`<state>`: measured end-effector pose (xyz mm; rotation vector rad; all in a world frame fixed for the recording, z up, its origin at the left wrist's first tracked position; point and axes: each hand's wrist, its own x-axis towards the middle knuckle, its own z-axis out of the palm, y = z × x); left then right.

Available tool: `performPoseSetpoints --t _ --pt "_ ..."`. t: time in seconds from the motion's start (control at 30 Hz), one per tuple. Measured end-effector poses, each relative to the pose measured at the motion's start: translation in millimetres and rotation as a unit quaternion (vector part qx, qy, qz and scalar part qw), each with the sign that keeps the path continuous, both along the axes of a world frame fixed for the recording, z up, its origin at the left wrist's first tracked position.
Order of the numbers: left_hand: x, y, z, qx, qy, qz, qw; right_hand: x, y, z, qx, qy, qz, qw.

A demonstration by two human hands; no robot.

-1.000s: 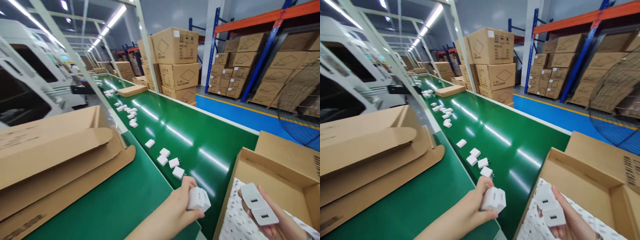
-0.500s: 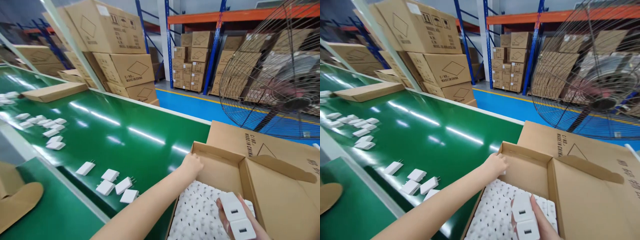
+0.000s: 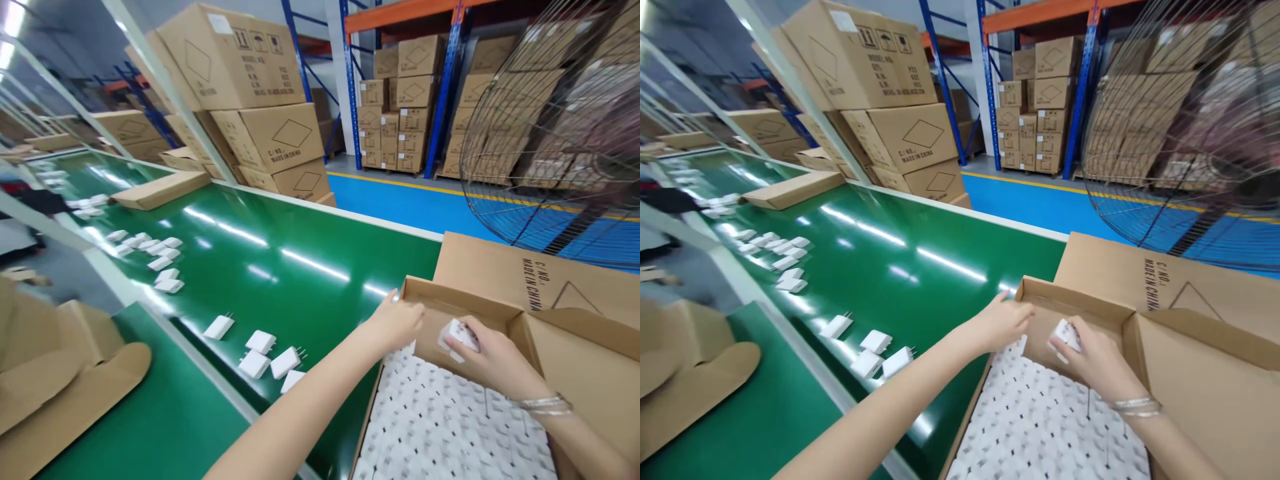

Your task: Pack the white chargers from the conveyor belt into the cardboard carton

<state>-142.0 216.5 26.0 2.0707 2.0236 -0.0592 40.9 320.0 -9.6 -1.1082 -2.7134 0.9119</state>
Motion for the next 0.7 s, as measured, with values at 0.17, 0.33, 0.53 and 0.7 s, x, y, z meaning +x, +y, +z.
performPoseSetpoints --t 0.17,0.33,0.53,0.7 --pt "-48.5 -88.6 12.6 -0.008 -0.014 0.192 0.981 -26.6 -7.8 -24.5 -0.078 -0.001 0.115 0.990" --pt "-71.8 -170.0 -19.4 -0.103 0.045 0.260 0.959 -27.8 -17.1 -21.4 0.015 -0.014 0.094 0.995" --pt "-74.4 -180.6 -65.1 -0.061 0.027 0.311 0.948 -80.4 -93.4 13.8 0.195 0.064 0.225 0.953" --pt "-70.6 -191.5 -49.5 -0.014 0.026 0.323 0.946 -74.8 -84.6 24.2 0.164 0.089 0.129 0.974"
